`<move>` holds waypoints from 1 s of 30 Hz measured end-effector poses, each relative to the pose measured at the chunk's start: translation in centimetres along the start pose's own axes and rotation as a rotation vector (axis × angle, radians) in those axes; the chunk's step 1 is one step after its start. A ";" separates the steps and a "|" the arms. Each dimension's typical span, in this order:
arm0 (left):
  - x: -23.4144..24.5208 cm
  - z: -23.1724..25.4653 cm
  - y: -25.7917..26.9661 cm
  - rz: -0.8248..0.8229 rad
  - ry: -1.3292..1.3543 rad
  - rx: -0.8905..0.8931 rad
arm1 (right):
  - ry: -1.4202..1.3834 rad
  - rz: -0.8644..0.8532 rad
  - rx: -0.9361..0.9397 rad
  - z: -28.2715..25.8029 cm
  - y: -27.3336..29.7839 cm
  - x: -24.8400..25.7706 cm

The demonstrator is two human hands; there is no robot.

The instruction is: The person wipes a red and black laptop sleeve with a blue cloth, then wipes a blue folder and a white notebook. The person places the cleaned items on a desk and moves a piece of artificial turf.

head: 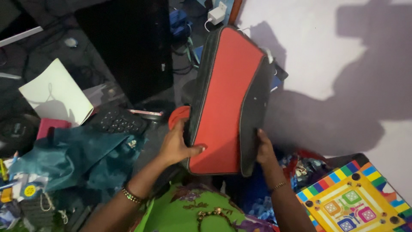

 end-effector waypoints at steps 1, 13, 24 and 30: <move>0.6 0.7 0.7 0.017 0.018 -0.050 | 0.026 -0.028 0.053 -0.6 0.8 -1.2; 10.3 0.8 14.2 0.313 0.367 -0.327 | 0.203 -0.203 0.339 0.3 8.6 -13.8; 22.8 -8.1 33.7 0.577 0.578 -0.162 | 0.309 -0.430 0.157 15.9 11.3 -33.6; 30.2 -13.7 46.6 0.780 0.422 -0.100 | 0.497 -0.490 0.091 26.8 14.7 -44.8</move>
Point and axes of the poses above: each hand's wrist, its own y-axis away from the middle knuckle, its own x-axis out of the back of the hand, z = x × y, the point moved 10 cm from there along -y, towards the middle knuckle, and after that the axes turned 7 degrees about -x, right-handed, at the moved point
